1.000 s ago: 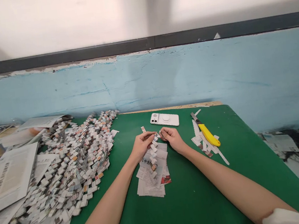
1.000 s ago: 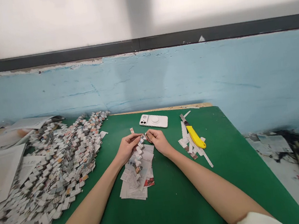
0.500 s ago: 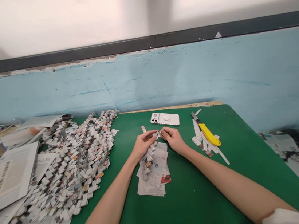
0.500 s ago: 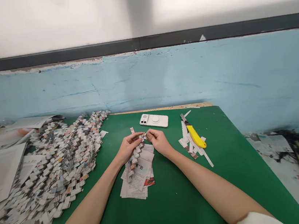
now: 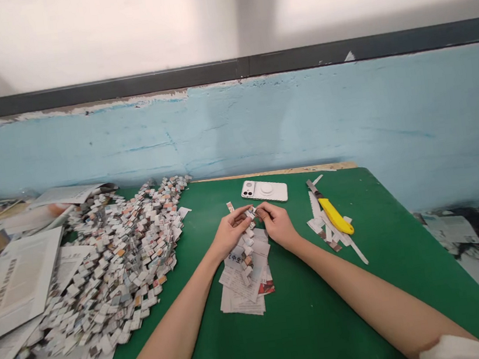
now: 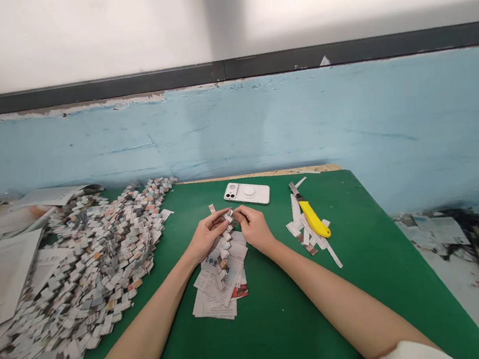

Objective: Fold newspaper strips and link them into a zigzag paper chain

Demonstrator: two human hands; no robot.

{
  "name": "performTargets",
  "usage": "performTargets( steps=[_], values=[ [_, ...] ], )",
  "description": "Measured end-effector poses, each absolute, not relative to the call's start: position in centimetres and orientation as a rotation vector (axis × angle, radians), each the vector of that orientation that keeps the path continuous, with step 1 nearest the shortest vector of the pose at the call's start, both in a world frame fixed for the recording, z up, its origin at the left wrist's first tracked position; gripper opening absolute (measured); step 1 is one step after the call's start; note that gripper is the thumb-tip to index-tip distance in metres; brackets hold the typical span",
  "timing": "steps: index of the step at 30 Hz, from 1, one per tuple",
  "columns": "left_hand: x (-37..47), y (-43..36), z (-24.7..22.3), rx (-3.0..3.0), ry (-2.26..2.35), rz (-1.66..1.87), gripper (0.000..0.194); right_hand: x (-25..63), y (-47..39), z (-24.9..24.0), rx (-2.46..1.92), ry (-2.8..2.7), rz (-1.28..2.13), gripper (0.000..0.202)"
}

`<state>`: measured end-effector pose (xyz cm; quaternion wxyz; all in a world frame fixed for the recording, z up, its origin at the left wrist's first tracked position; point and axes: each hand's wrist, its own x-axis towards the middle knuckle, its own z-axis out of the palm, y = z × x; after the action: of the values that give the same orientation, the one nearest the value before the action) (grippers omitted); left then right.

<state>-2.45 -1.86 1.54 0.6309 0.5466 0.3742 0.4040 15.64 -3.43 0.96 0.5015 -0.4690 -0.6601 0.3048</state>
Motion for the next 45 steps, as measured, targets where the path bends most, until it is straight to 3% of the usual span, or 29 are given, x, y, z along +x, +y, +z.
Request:
performTargets(
  steps=[24, 36, 45],
  values=[
    [-2.6, -1.5, 0.7, 1.079, 0.809, 0.984, 0.039, 15.4, -3.7, 1.0, -1.118, -1.633, 0.586, 0.027],
    [-2.5, -1.8, 1.8, 1.032, 0.863, 0.977, 0.041, 15.2, -3.5, 0.6, -1.105, -1.572, 0.82, 0.021],
    [-2.4, -1.8, 1.8, 0.967, 0.851, 1.015, 0.043, 14.9, -3.4, 1.4, -1.012, -1.511, 0.773, 0.02]
  ],
)
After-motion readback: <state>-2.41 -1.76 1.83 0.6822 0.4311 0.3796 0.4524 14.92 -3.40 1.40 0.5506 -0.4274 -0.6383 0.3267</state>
